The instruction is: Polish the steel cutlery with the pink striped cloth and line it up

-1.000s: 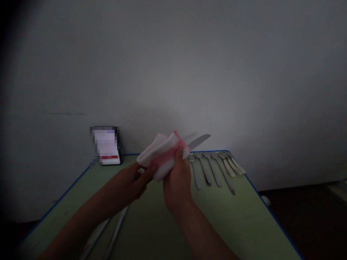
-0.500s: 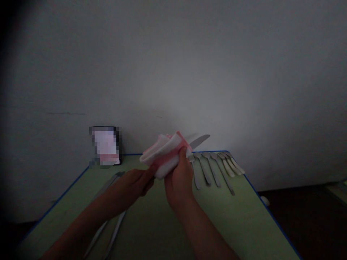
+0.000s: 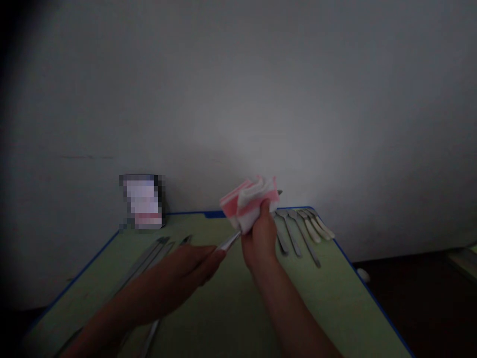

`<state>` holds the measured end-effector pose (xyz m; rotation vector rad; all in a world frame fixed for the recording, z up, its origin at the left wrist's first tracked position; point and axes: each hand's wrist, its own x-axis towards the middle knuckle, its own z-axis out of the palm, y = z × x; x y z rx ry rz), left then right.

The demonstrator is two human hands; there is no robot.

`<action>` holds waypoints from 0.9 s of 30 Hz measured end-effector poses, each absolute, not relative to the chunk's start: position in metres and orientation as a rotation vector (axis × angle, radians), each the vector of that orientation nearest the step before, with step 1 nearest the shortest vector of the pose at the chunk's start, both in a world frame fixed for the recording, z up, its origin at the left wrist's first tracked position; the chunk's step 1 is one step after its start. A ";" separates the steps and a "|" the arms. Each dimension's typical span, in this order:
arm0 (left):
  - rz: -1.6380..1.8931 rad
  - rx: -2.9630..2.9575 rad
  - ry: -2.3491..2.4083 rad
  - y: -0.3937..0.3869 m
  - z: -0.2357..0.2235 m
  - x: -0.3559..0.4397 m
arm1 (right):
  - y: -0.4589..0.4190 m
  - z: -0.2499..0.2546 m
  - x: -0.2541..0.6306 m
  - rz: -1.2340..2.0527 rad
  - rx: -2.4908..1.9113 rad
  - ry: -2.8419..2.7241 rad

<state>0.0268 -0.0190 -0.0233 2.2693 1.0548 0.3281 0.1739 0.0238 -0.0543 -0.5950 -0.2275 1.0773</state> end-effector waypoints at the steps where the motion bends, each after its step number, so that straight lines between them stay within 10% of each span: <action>1: 0.304 2.279 1.038 -0.019 -0.023 0.025 | 0.026 -0.054 0.180 1.069 -0.590 -0.217; 27: 0.335 2.444 1.201 0.006 -0.053 0.023 | 0.014 -0.070 0.145 1.204 -0.671 -0.481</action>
